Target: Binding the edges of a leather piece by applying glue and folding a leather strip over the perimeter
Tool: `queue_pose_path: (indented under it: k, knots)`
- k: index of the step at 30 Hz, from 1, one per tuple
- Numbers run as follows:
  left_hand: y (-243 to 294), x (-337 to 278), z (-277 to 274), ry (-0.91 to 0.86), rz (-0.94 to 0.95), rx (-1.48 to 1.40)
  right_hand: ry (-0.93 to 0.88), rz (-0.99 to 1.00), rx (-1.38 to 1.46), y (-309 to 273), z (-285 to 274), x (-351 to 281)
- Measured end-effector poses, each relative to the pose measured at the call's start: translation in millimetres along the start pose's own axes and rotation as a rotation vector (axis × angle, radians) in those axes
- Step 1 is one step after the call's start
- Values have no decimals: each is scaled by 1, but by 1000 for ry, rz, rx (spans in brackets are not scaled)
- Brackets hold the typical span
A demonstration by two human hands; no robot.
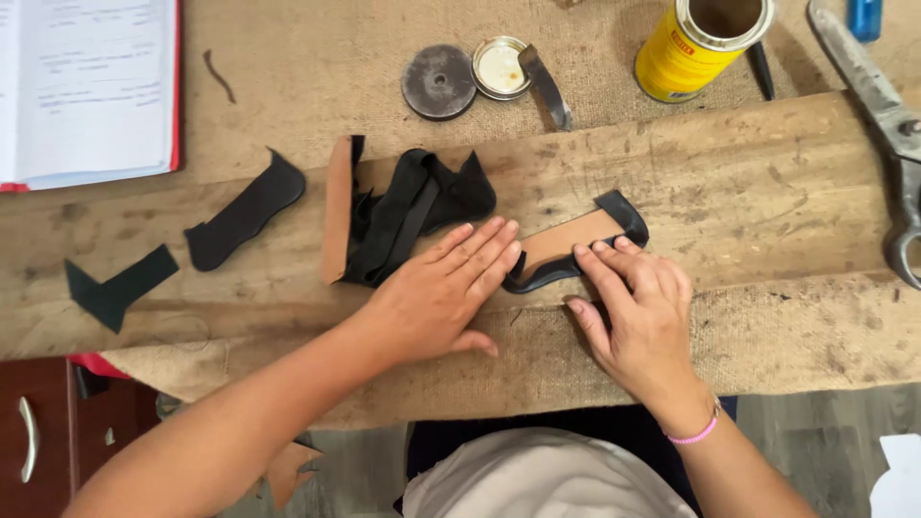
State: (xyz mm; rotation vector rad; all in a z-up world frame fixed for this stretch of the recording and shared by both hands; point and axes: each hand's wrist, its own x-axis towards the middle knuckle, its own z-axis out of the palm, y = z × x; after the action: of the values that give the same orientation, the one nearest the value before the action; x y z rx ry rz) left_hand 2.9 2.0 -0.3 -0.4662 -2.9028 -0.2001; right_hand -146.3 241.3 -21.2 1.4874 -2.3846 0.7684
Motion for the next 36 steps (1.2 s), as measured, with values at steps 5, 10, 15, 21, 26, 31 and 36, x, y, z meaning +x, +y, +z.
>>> queue_pose_path:
  k: [5, 10, 15, 21, 26, 31, 36]
  knots:
    - [-3, 15, -21, -166, -117, -173, 6, -7, 106, 6, -3, 2]
    - [-18, 33, -26, 6, -64, -193, 20, 3, 214, -4, -27, 12]
    - [-26, 48, -16, -35, -7, -154, 152, 45, 257, -12, -47, 9]
    - [-23, 63, -19, -83, -33, -365, 144, 10, 240, -11, -35, 6]
    - [-12, 77, -29, -33, -181, -658, 199, -27, 218, 4, -13, 4]
    - [-15, 89, -4, 63, -343, -1130, 257, -10, 285, 3, -27, 23]
    - [0, 87, -14, 230, -362, -1087, 267, 41, 257, 0, -52, 33]
